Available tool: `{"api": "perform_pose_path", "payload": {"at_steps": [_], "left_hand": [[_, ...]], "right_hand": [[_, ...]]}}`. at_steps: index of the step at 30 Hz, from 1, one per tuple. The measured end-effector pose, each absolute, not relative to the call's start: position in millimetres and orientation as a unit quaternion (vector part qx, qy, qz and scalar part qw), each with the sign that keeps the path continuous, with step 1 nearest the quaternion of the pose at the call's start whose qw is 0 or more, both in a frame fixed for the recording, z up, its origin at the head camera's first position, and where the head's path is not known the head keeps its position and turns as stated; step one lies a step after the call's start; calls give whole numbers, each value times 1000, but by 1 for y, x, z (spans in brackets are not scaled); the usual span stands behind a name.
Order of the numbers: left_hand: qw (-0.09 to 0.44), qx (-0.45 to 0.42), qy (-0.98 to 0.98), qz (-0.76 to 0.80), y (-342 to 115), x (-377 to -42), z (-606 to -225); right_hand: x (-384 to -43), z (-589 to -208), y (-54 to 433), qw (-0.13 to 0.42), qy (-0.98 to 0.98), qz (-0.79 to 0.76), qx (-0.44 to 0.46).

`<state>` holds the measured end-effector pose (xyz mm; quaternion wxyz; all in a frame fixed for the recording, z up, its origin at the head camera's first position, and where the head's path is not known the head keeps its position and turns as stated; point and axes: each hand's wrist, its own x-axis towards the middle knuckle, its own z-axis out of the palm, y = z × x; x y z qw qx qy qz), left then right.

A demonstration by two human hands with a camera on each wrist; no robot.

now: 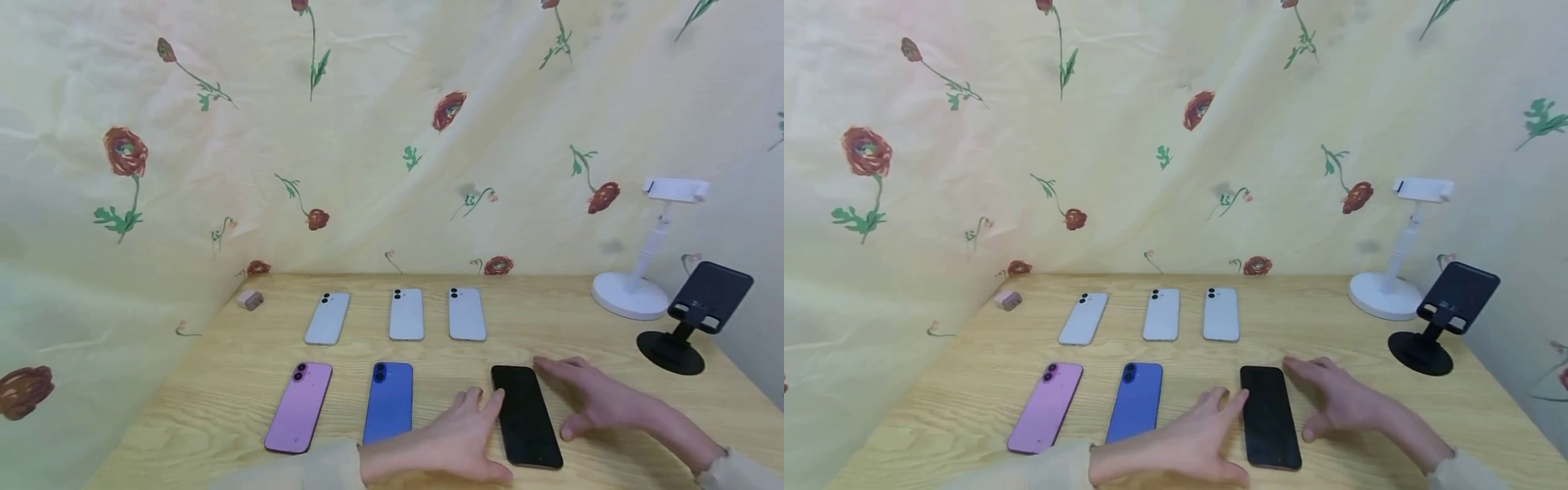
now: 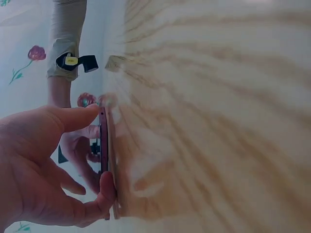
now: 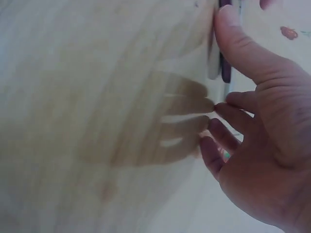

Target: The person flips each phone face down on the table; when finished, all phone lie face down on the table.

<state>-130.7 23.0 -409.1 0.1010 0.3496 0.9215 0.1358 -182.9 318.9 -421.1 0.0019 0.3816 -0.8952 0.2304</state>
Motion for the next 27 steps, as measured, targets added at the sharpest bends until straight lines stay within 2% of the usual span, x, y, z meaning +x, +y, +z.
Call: {"api": "perform_pose_path", "payload": {"at_steps": [6, 16, 27], "left_hand": [[105, 359, 922, 100, 44, -132, -413], [96, 320, 939, 78, 59, -130, -414], [65, 334, 939, 57, 63, -126, -414]], "right_hand": [[-182, -427, 320, 14, -892, 229, 390], [-180, -424, 314, -37, -901, 259, 346], [-179, -427, 310, -25, -912, 242, 331]]}}
